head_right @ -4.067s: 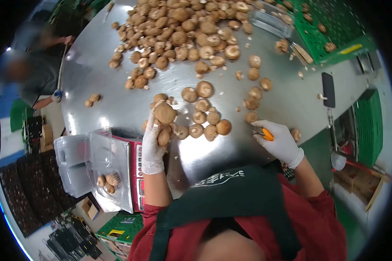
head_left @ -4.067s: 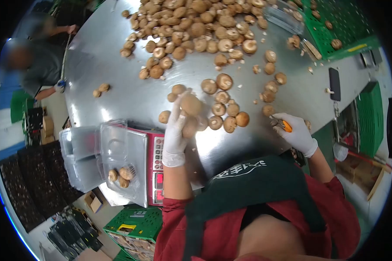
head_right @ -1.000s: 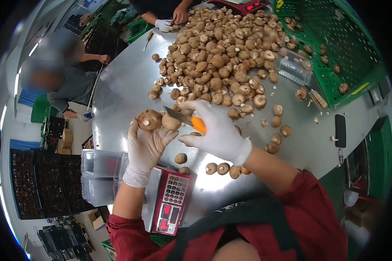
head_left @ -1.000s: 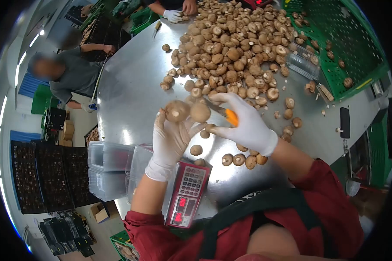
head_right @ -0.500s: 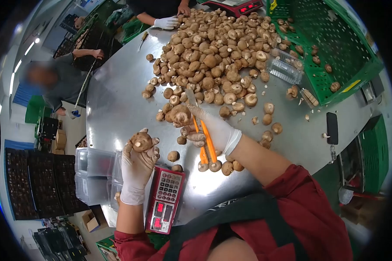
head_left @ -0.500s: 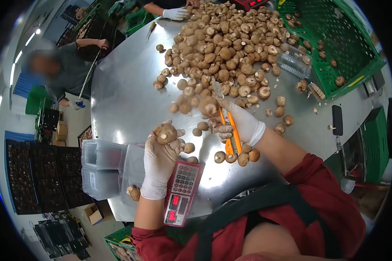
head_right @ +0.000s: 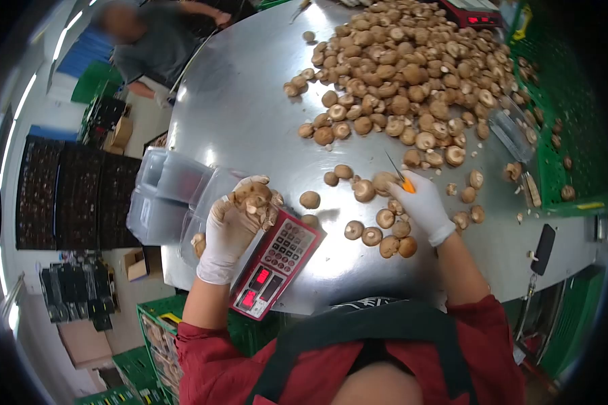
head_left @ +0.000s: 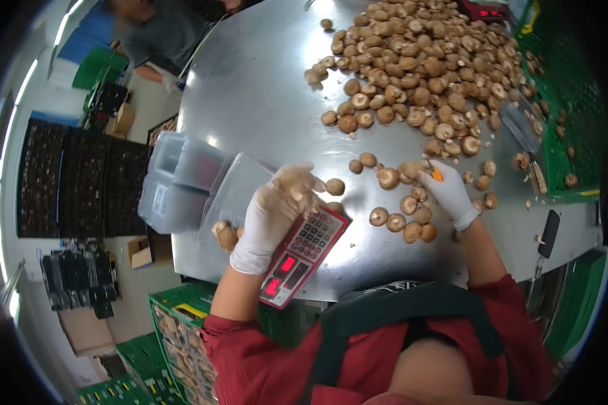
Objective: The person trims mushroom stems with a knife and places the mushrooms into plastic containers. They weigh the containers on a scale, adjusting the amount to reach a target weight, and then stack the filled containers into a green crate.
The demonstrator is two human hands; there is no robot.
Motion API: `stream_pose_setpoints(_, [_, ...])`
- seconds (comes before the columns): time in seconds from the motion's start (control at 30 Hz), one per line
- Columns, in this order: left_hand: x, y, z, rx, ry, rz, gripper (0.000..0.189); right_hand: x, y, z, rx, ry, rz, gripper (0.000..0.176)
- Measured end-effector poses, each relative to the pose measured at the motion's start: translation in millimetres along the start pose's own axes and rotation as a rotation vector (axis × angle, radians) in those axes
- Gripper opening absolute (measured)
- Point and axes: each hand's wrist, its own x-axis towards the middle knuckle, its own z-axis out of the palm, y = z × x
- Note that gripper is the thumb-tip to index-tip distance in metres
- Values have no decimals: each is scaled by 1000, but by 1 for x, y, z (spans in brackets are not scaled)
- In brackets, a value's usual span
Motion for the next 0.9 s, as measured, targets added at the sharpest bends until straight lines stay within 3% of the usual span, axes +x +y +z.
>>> stream_pose_setpoints(0.07, [-23, 20, -6, 330, 77, 54, 65, -5, 17, -1, -352, 75, -128, 37])
stream_pose_setpoints(0.13, [-50, 50, -15, 656, 285, 150, 64, -8, 43, -5, -662, 97, -198, 40])
stream_pose_setpoints(0.27, [-96, 73, -53, 968, 602, 207, 54, -8, 57, -5, -311, 41, -8, 43])
stream_pose_setpoints(0.43, [-115, 45, -88, 1194, 626, 141, 55, -7, 59, -4, -318, 95, -19, 42])
stream_pose_setpoints(0.5, [-108, 44, -75, 793, 645, 170, 61, -8, 48, -3, -327, 50, 11, 42])
stream_pose_setpoints(0.57, [-97, 44, -57, 348, 627, 256, 64, -9, 47, -1, -339, 74, -98, 42])
stream_pose_setpoints(0.67, [-78, 37, -38, 101, 387, 219, 62, -11, 24, -6, -310, 129, -211, 47])
stream_pose_setpoints(0.77, [-58, 23, -22, -70, 235, 128, 60, -14, -27, 8, -252, -1, -211, 51])
stream_pose_setpoints(0.83, [-42, 18, 2, -45, 176, 40, 61, -18, -73, 26, -221, -69, -431, 50])
stream_pose_setpoints(0.9, [-30, 8, 15, -11, 113, -38, 64, -21, -91, 45, -321, -196, -460, 55])
